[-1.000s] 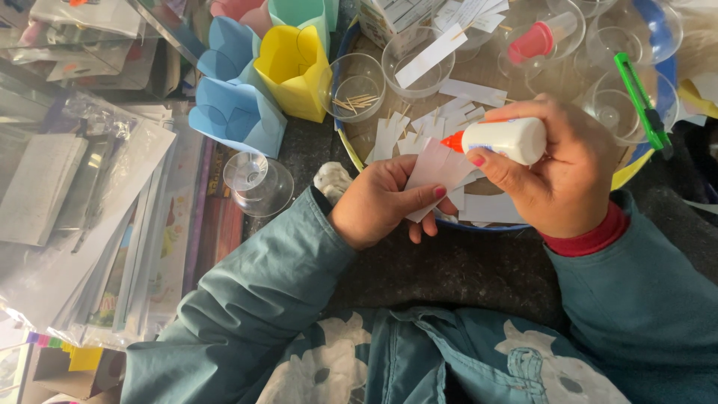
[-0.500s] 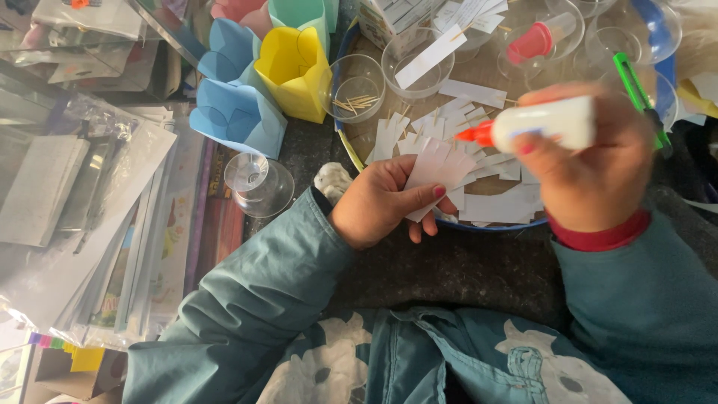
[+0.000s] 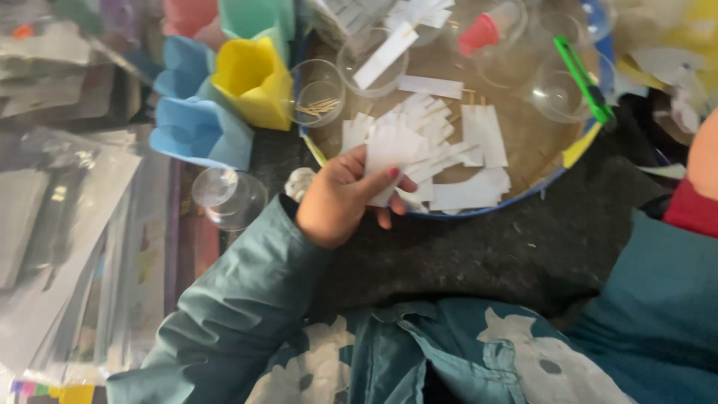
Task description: Gluing paper slips and attaching them to toothpicks to create small decorations.
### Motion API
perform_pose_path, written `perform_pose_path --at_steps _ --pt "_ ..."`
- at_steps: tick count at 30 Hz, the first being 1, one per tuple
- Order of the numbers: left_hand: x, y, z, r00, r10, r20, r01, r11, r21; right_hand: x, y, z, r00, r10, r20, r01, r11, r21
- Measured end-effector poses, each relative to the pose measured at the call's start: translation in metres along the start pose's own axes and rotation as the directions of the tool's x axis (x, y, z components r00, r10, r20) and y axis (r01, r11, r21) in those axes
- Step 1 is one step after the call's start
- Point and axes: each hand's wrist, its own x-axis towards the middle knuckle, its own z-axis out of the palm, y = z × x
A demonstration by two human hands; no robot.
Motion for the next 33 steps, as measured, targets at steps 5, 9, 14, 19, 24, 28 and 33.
perform_pose_path --at_steps 5,9,14,19,24,28,33 --pt "0.007 -0.009 -0.008 0.996 0.082 -0.040 -0.085 0.993 -0.076 -0.023 -0.008 -0.038 0.998 -0.045 0.043 0.052 0.983 -0.179" --pt "0.000 0.008 -0.004 1.000 -0.029 -0.006 0.028 0.996 -0.083 -0.023 -0.067 -0.010 0.980 0.196 -0.026 -0.195 0.980 0.025" --pt "-0.001 0.007 -0.001 0.998 -0.050 -0.040 0.047 0.996 -0.073 -0.029 -0.096 0.041 0.923 0.379 -0.063 -0.362 0.914 0.185" --pt "-0.002 0.005 -0.001 0.999 -0.035 -0.040 0.034 0.999 -0.029 -0.041 -0.065 0.051 0.987 0.157 -0.027 -0.156 0.913 -0.377" --pt "-0.006 0.010 0.000 1.000 -0.025 -0.018 0.024 0.999 -0.029 -0.050 -0.051 0.048 0.994 0.111 -0.011 -0.097 0.804 -0.587" --pt "-0.005 0.010 -0.002 1.000 -0.003 -0.001 0.003 0.999 -0.038 -0.056 -0.041 0.040 0.995 0.097 -0.011 -0.080 0.744 -0.663" --pt "-0.005 0.009 -0.003 1.000 0.010 -0.016 -0.010 0.999 -0.038 -0.057 -0.035 0.031 0.990 0.140 0.024 -0.093 0.770 -0.631"
